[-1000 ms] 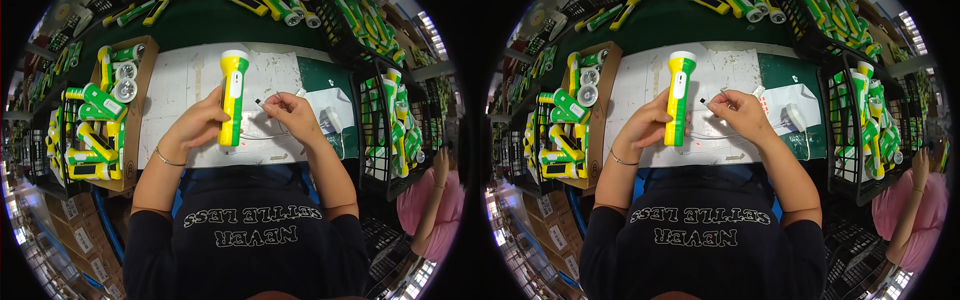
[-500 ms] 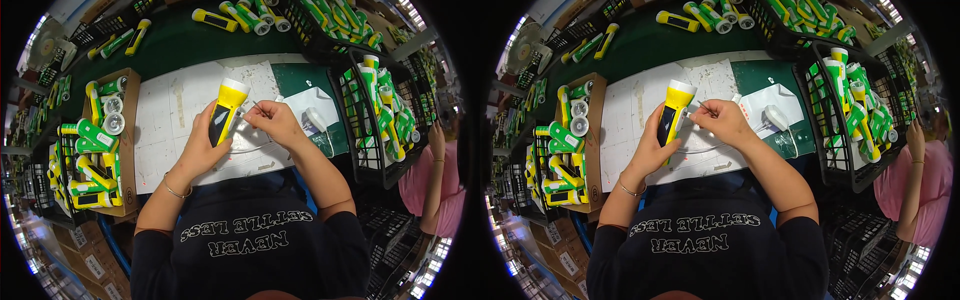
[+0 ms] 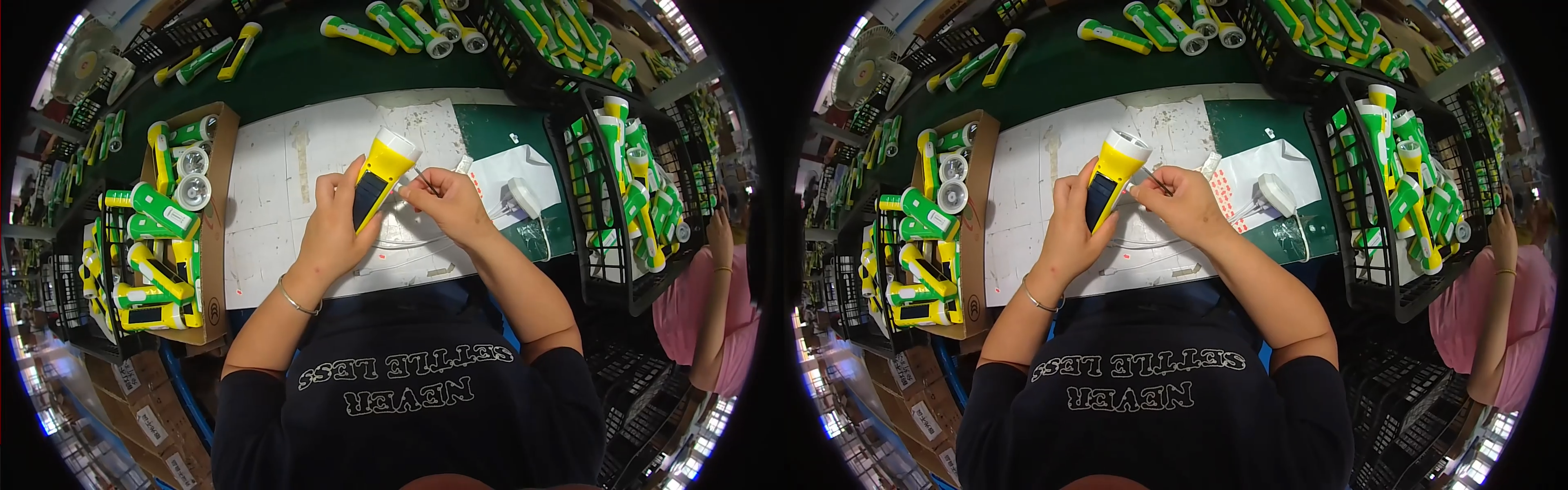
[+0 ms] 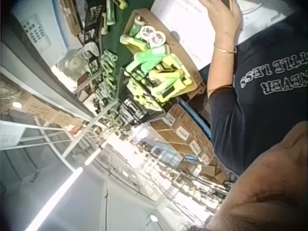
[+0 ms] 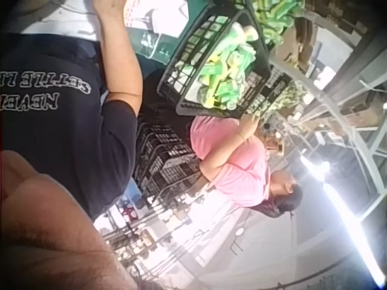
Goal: Applying labels or stickers to green and yellow flashlights at an assembly station.
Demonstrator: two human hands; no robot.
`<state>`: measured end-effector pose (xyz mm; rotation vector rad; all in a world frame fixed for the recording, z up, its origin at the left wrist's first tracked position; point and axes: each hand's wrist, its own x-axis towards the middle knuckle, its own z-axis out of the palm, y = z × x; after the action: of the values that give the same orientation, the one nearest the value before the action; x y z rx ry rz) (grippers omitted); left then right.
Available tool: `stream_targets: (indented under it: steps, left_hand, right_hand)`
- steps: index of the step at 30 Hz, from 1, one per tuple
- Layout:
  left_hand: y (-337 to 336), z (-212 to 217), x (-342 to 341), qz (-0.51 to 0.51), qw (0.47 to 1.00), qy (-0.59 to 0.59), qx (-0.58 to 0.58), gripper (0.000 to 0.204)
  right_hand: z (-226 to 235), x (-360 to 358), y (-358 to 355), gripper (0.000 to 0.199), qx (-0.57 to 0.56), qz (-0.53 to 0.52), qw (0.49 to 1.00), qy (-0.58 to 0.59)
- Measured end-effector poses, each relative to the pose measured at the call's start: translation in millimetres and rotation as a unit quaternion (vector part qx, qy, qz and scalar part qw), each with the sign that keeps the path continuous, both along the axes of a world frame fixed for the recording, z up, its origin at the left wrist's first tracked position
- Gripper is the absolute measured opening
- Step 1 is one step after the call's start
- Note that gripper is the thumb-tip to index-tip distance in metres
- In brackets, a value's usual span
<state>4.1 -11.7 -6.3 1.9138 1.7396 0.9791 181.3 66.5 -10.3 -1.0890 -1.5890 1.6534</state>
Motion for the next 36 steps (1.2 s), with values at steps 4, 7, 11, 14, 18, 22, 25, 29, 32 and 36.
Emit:
stream_targets:
  steps: [4, 7, 11, 14, 18, 22, 25, 29, 32, 36]
  left_hand:
    - [2, -6, -12, 0.062, 0.996, 0.035, 0.059, 0.073]
    - [6, -2, -27, 0.073, 0.991, 0.054, 0.095, 0.072]
    - [-3, 22, -6, 0.034, 0.993, 0.105, 0.052, 0.075]
    - [-10, 31, 4, 0.005, 0.987, 0.156, 0.038, 0.077]
    - [-10, 43, 3, -0.130, 0.956, -0.159, -0.209, 0.077]
    - [-14, 40, -4, -0.234, 0.728, -0.460, -0.452, 0.062]
    - [-17, 48, 8, -0.179, 0.831, -0.327, -0.413, 0.054]
    - [-20, 40, 4, -0.241, 0.772, -0.401, -0.430, 0.065]
    - [-23, 23, 6, -0.260, 0.768, -0.422, -0.405, 0.066]
    - [-33, 12, 9, -0.296, 0.464, -0.646, -0.529, 0.061]
  right_hand:
    - [-1, 10, -4, 0.022, -0.018, 0.042, 0.999, -0.004]
    - [0, 19, -6, 0.022, -0.025, 0.120, 0.991, -0.047]
    - [15, 26, 17, 0.038, 0.066, -0.019, 0.996, 0.048]
    - [44, 21, 22, 0.038, 0.134, 0.037, 0.990, -0.022]
    - [44, 25, 24, 0.029, 0.211, 0.050, 0.975, 0.036]
    - [49, 24, 21, 0.030, 0.166, 0.081, 0.982, 0.047]
    - [52, 21, 22, 0.029, 0.202, 0.075, 0.973, -0.080]
    - [55, 25, 15, 0.027, 0.280, 0.085, 0.956, 0.019]
    - [49, 28, 15, 0.027, 0.286, 0.098, 0.953, 0.009]
    - [42, 29, 8, 0.028, 0.214, 0.144, 0.958, 0.128]
